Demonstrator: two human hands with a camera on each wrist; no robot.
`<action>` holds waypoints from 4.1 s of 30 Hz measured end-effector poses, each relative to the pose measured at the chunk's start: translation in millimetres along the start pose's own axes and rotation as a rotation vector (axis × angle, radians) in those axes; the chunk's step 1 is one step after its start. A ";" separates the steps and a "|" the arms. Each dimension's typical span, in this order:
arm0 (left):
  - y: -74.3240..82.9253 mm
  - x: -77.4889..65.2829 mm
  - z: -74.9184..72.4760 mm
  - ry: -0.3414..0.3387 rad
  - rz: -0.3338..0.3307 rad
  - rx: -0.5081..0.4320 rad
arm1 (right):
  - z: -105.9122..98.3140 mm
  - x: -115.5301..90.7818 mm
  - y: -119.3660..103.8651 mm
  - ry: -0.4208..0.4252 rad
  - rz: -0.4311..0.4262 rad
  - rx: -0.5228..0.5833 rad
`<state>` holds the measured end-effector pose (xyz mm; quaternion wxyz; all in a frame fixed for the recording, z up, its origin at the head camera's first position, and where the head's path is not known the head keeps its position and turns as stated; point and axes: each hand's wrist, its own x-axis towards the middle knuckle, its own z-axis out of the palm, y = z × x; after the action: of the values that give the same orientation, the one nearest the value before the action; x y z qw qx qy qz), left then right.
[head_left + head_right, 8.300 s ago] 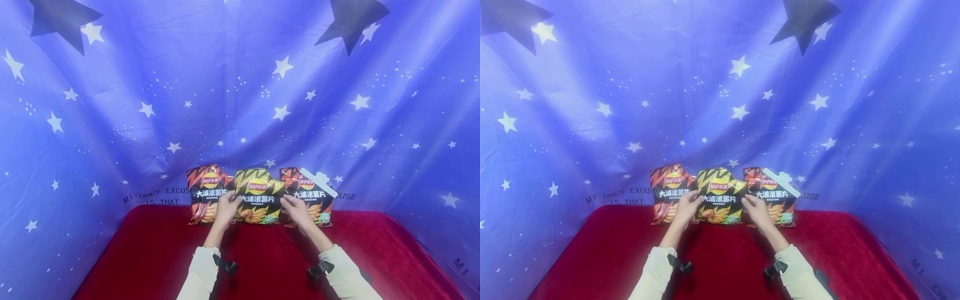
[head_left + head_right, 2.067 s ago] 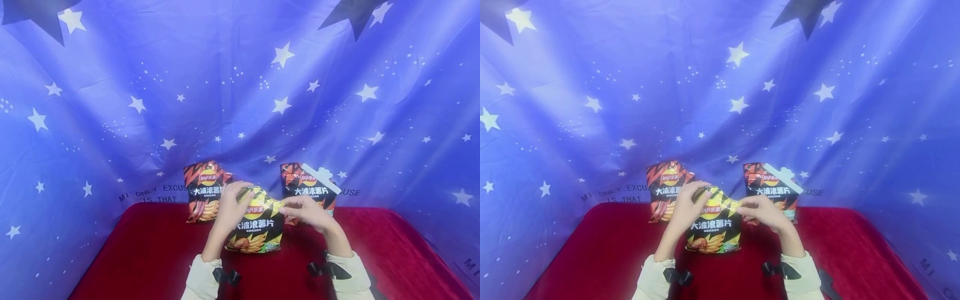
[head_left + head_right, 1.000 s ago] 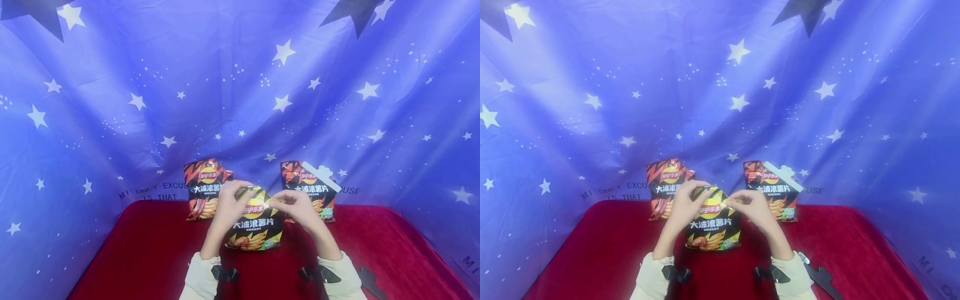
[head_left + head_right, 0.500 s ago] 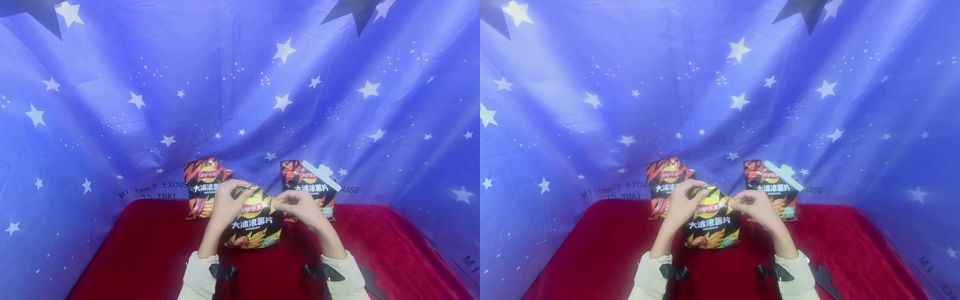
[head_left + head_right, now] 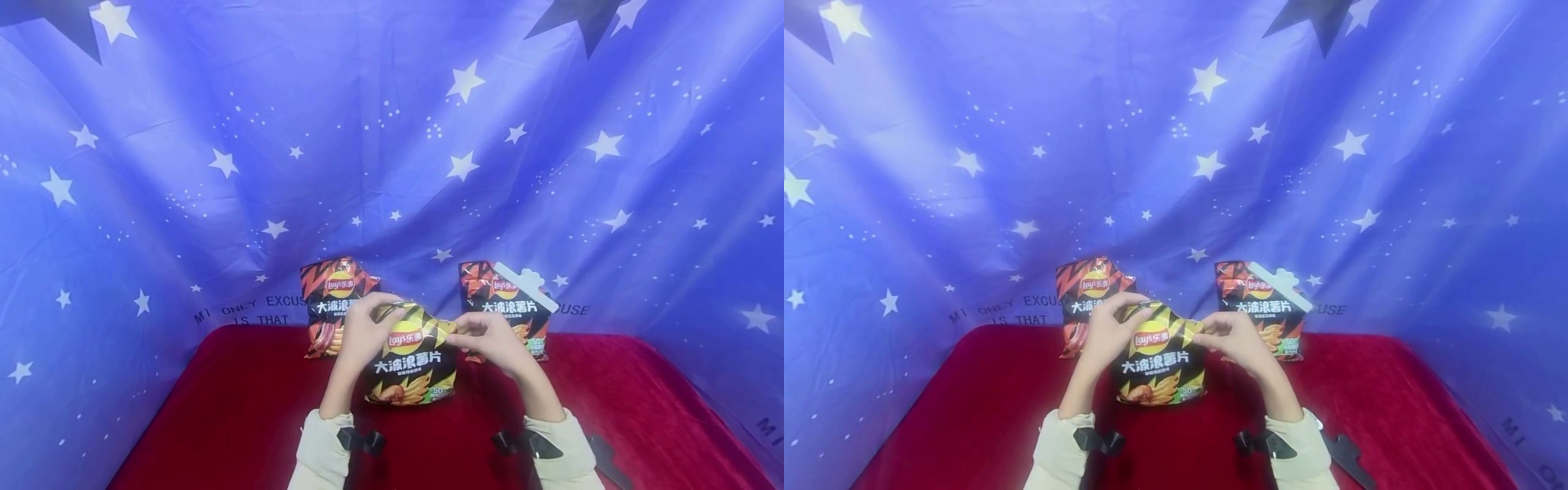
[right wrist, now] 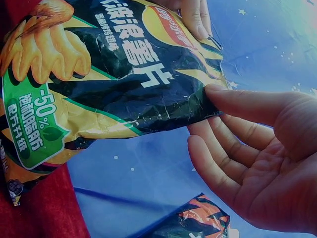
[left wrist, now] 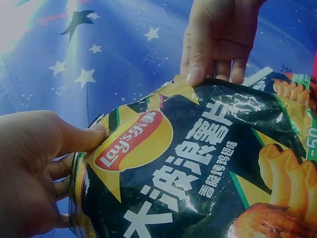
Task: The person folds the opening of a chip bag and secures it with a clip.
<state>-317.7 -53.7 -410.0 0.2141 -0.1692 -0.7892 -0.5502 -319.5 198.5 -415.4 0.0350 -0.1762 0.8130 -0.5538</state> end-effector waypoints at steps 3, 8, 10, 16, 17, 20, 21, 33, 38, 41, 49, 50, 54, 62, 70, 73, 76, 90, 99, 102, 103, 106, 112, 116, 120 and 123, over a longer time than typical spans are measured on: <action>-0.6 -0.2 -1.8 0.001 0.002 -0.012 | 0.3 -0.3 -0.1 -0.002 0.005 0.002; 0.1 -0.4 -4.9 0.000 0.003 -0.037 | 0.8 -1.3 -1.7 0.003 0.009 0.013; 0.7 -0.6 -6.1 -0.002 -0.004 -0.040 | 1.1 -1.6 -2.5 0.006 0.007 0.014; 1.0 -0.8 -9.2 -0.032 -0.008 -0.029 | 1.8 -1.7 -4.1 0.010 0.008 0.016; 0.9 -0.8 -9.8 -0.042 -0.008 -0.027 | 1.8 -1.6 -4.1 0.012 0.011 0.016; 1.3 -0.9 -12.1 -0.083 -0.012 -0.032 | 1.9 -1.2 -3.5 0.019 0.014 0.012; 1.5 -0.9 -13.0 -0.098 -0.018 -0.031 | 1.9 -1.1 -3.2 0.022 0.013 0.011; 1.8 -0.8 -19.8 -0.173 -0.069 -0.036 | 1.7 -0.4 -0.9 0.018 0.008 0.010; -0.5 -0.7 -20.5 -0.175 -0.045 -0.054 | 1.9 -0.1 -1.4 0.019 0.012 0.003; -1.1 -0.3 -20.8 -0.167 -0.032 -0.062 | 1.8 -0.1 -1.7 0.019 0.014 0.009; -1.9 0.2 -19.7 -0.142 -0.027 -0.082 | 1.8 -0.4 -2.2 0.013 0.009 0.019; -1.8 0.1 -19.6 -0.139 -0.028 -0.082 | 1.8 -0.4 -2.4 0.013 0.009 0.020; -1.7 -0.1 -19.2 -0.133 -0.027 -0.071 | 2.0 -0.5 -2.4 0.013 0.008 0.026; -1.1 -0.1 -18.6 -0.115 -0.001 -0.055 | 2.5 -0.8 -2.8 0.011 0.005 0.031; -0.2 -0.2 -18.2 -0.097 -0.002 -0.043 | 2.9 -1.1 -3.8 -0.001 -0.004 0.045; 0.0 -0.2 -18.4 -0.095 -0.010 -0.042 | 3.0 -0.7 -3.4 -0.002 -0.009 0.045; 0.2 -0.2 -18.6 -0.093 -0.011 -0.043 | 3.5 0.2 -2.2 0.000 -0.015 0.046; 1.2 -0.5 -19.3 -0.106 0.000 -0.065 | 2.9 -0.8 2.1 -0.042 -0.144 0.052; -0.2 -1.1 -20.2 -0.124 0.012 -0.084 | 1.3 -0.7 3.1 -0.081 -0.158 0.052; -0.3 -1.3 -19.9 -0.134 -0.004 -0.095 | 0.6 -1.6 2.4 -0.084 -0.139 0.044; -0.6 -1.4 -19.9 -0.138 -0.006 -0.101 | 0.5 -1.8 2.0 -0.084 -0.135 0.039; -1.5 -1.5 -19.8 -0.146 -0.013 -0.116 | 0.7 -2.4 0.9 -0.082 -0.123 0.015; -2.6 -0.8 -19.2 -0.146 -0.022 -0.122 | 1.2 -3.0 -0.2 -0.083 -0.109 -0.015; -2.5 -0.7 -19.2 -0.136 -0.026 -0.097 | 1.8 -3.1 -1.3 -0.082 -0.103 -0.015; -1.3 -0.4 -19.4 -0.134 -0.022 -0.087 | 2.2 -2.7 -0.6 -0.079 -0.111 -0.010; -1.1 -0.3 -19.5 -0.134 -0.019 -0.085 | 2.1 -2.2 -0.3 -0.080 -0.119 -0.008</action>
<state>-315.0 -72.4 -405.2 0.1483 -0.2069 -0.7791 -0.5728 -316.8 197.3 -416.3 0.0337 -0.2463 0.8011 -0.5444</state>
